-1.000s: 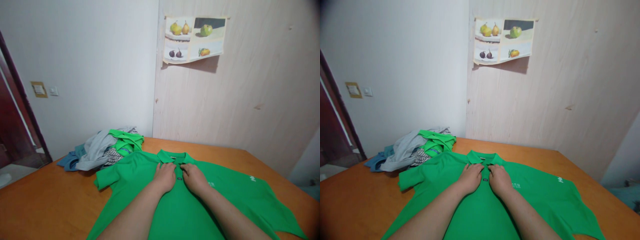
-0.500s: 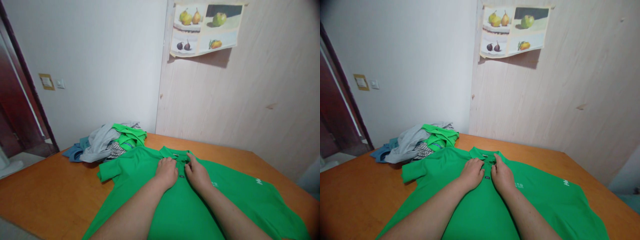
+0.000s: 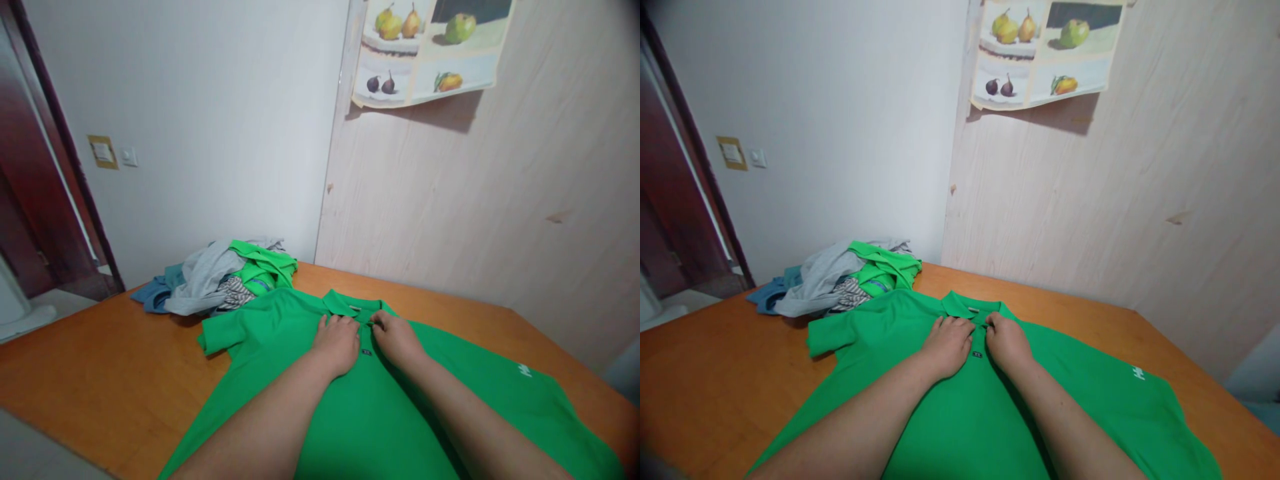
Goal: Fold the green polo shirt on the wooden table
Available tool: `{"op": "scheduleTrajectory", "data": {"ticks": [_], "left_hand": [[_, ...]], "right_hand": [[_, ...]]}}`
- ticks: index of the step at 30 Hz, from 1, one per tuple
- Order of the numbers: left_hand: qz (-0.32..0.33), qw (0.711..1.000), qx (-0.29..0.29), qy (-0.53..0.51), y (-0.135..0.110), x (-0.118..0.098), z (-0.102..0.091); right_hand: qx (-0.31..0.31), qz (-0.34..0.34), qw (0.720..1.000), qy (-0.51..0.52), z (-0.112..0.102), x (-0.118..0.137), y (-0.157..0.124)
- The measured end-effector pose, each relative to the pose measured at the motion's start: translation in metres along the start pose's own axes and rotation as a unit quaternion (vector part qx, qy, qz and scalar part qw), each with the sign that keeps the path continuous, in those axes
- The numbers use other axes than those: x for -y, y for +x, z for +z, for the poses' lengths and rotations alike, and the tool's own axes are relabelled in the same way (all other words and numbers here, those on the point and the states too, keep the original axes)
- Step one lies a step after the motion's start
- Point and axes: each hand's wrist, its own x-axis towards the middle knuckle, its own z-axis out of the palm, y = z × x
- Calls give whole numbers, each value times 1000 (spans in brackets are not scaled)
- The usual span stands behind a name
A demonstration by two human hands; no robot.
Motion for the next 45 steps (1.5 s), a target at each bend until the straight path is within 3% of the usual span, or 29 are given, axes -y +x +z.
{"op": "scheduleTrajectory", "data": {"ticks": [5, 11, 23, 37, 45], "left_hand": [[5, 1000, -10, -7, 0, 0, 3], [3, 1000, 6, -10, 0, -1, 3], [-3, 1000, 16, -18, 0, -1, 3], [-2, 1000, 19, -5, 1, -1, 3], [8, 1000, 2, 6, 1, 0, 7]], "right_hand": [[-34, 15, 998, 50, 5, 2, 14], [-37, -17, 991, 126, 23, 2, 7], [-41, -21, 996, 76, 23, -4, 10], [-53, -32, 981, 183, 28, -14, 15], [-47, -60, 984, 162, 33, -10, 11]]}}
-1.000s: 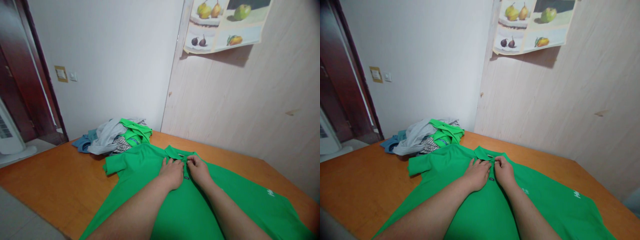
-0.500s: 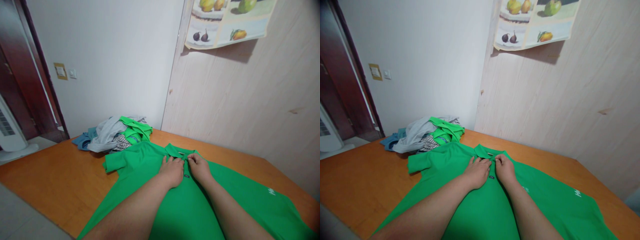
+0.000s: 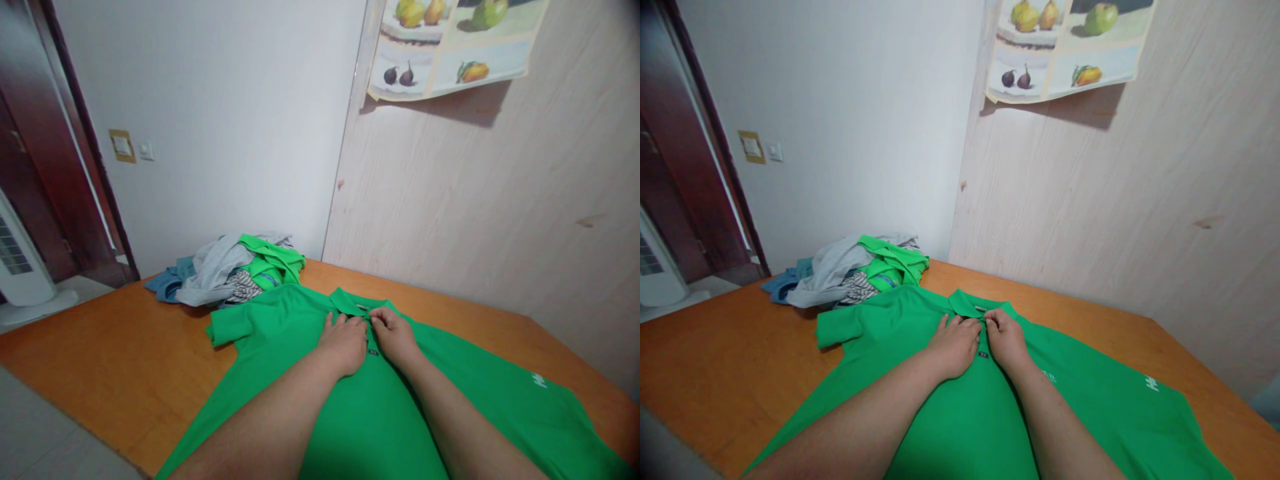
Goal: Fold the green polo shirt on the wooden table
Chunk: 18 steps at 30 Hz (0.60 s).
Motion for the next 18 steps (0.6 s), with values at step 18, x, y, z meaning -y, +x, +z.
{"op": "scheduleTrajectory", "data": {"ticks": [18], "left_hand": [[-40, 999, -22, -5, -2, 1, -5]], "right_hand": [[87, -25, 980, -176, -4, 8, -8]]}}
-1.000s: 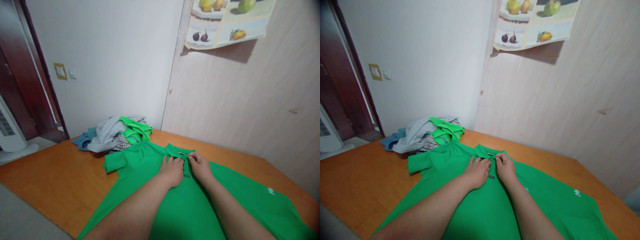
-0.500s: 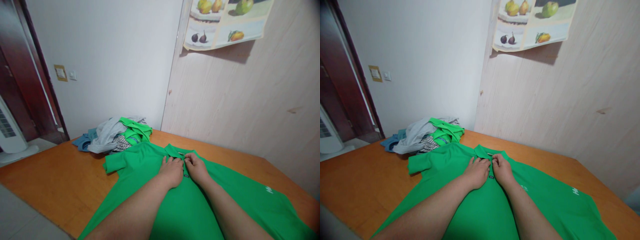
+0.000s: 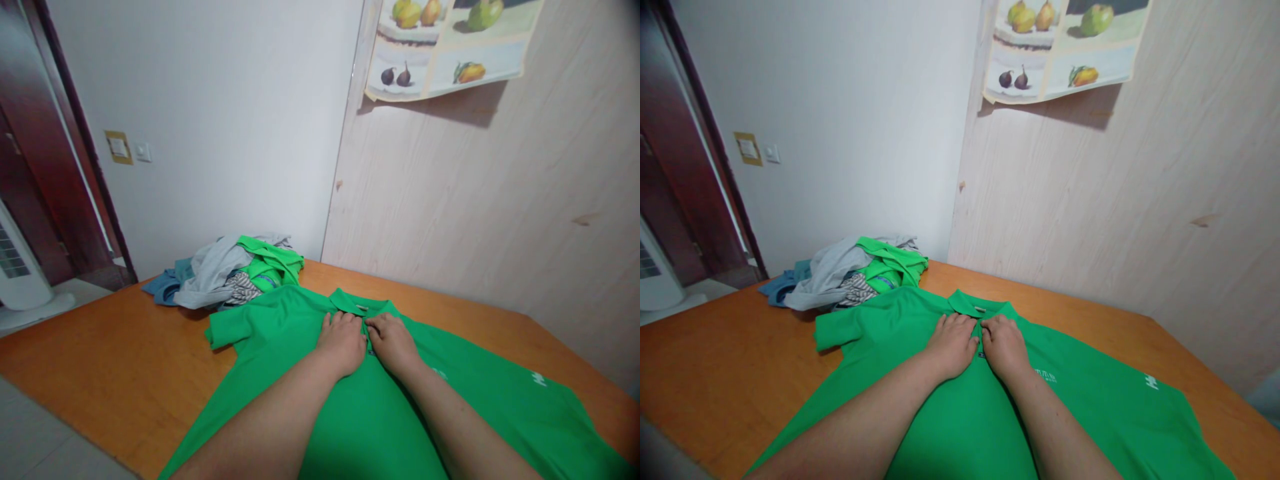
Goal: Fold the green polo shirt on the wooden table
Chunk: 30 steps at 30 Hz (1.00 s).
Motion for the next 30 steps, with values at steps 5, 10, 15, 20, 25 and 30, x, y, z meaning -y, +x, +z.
{"op": "scheduleTrajectory", "data": {"ticks": [5, 10, 15, 20, 25, 30], "left_hand": [[-31, 999, -44, 4, 2, 1, -12], [-62, 994, -92, 5, 3, 7, -16], [1, 1000, -4, 3, 0, 6, -5], [2, 999, 37, 22, -3, 1, -6], [34, 999, 39, -11, -4, -2, -8], [35, 995, 90, -6, -4, 0, -6]], "right_hand": [[27, 18, 996, -86, -8, 7, -2], [31, 26, 992, -121, -11, 13, -3], [34, 36, 991, -123, -10, 14, -3], [36, 45, 992, -112, -10, 14, -2], [34, 42, 997, -53, -9, 9, 0], [32, 37, 999, 14, -8, -2, 4]]}}
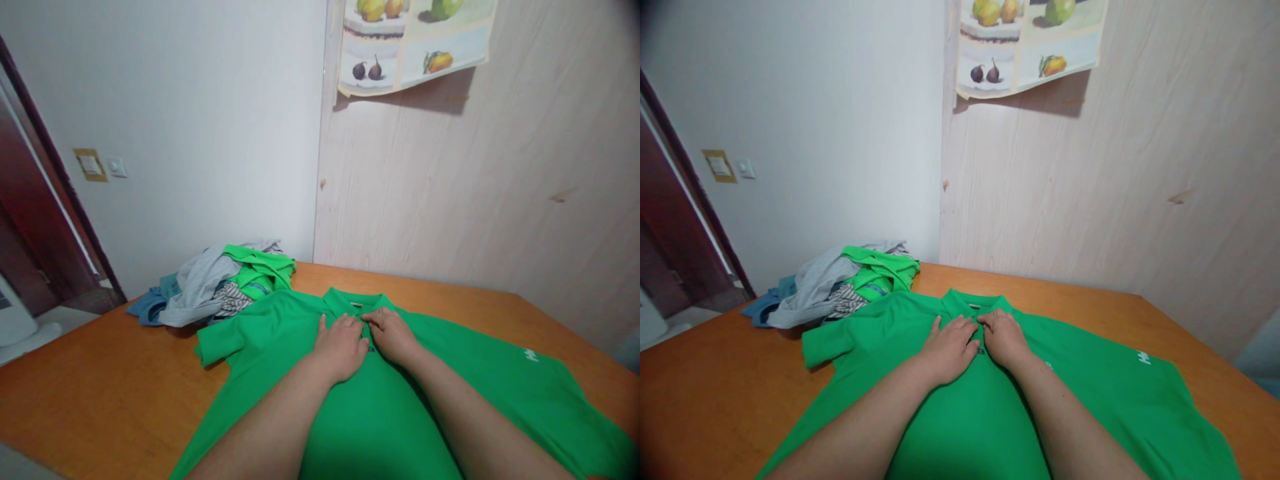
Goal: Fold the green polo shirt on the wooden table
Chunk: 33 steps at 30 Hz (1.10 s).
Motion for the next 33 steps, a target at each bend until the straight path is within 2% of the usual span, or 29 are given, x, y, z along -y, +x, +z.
{"op": "scheduleTrajectory", "data": {"ticks": [3, 6, 11, 14, 18, 22, 27, 33], "left_hand": [[-3, 1000, 4, 1, 0, 0, -2], [-8, 1000, 6, 2, 0, -1, -4], [-9, 1000, 10, 0, 0, -2, -4], [-8, 1000, 7, -2, 0, -1, -3], [-9, 1000, 6, -5, 1, 1, -1], [-11, 1000, 0, -8, 1, 2, 1], [-13, 1000, 6, -4, 1, 2, 1], [-9, 1000, -4, -3, 1, 2, 1]], "right_hand": [[-10, 12, 999, 43, -3, -11, 5], [-44, 61, 995, 64, -11, -27, 9], [-113, 143, 983, 31, -31, -53, 8], [-92, 140, 986, 0, -31, -55, 4], [-32, 128, 990, -44, -18, -47, -3], [-23, 156, 984, -81, -14, -43, -5], [-66, 214, 969, -102, -35, -54, -3], [-115, 270, 951, -99, -65, -87, -5]]}}
